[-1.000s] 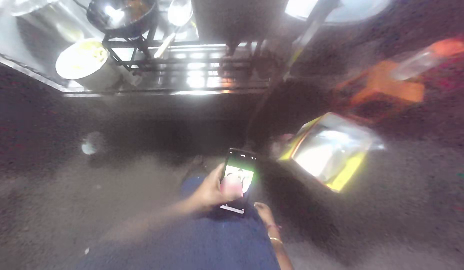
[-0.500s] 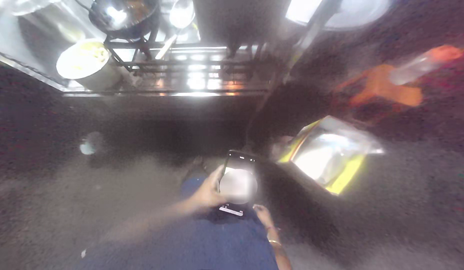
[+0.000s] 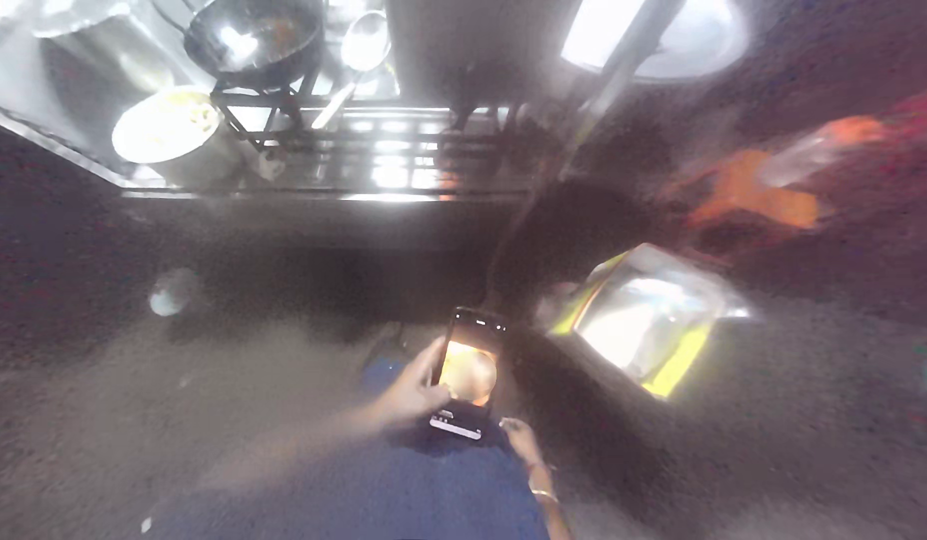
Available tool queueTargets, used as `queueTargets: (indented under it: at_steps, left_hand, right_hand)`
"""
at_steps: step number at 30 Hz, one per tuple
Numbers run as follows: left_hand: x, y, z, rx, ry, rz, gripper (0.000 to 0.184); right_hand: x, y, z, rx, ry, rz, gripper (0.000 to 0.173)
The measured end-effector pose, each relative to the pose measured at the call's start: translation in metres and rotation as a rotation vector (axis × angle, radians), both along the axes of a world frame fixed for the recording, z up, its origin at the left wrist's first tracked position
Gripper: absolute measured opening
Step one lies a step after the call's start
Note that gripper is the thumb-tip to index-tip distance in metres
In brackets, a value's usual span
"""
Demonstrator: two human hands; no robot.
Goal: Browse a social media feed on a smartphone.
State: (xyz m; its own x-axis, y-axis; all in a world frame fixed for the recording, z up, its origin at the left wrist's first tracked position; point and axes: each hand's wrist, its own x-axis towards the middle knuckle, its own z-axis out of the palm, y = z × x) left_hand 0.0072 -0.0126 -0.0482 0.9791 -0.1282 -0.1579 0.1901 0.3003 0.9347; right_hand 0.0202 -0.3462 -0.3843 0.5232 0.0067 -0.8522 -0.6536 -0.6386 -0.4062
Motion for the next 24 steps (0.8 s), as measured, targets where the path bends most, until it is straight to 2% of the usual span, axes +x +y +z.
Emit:
queueTargets:
  at_steps: [3, 8, 16, 19, 24]
  left_hand:
    - [0.001, 0.000, 0.000, 0.008, -0.021, -0.006, 0.070]
    - [0.003, -0.003, 0.007, 0.002, 0.076, 0.012, 0.075]
    - [-0.003, 0.003, -0.001, 0.014, -0.060, -0.004, 0.079]
    - [-0.006, 0.004, 0.001, 0.075, -0.030, 0.001, 0.083]
    - [-0.006, 0.004, -0.005, 0.044, -0.007, 0.006, 0.080]
  right_hand:
    - [0.000, 0.000, 0.000, -0.001, 0.007, -0.018, 0.032]
    - [0.000, 0.002, 0.004, -0.014, 0.014, -0.006, 0.031]
    - [-0.001, 0.001, 0.004, -0.016, 0.019, 0.000, 0.032]
    - [-0.002, 0.002, 0.001, -0.013, 0.012, 0.016, 0.031]
    - [-0.007, -0.001, -0.005, -0.015, -0.017, 0.025, 0.030]
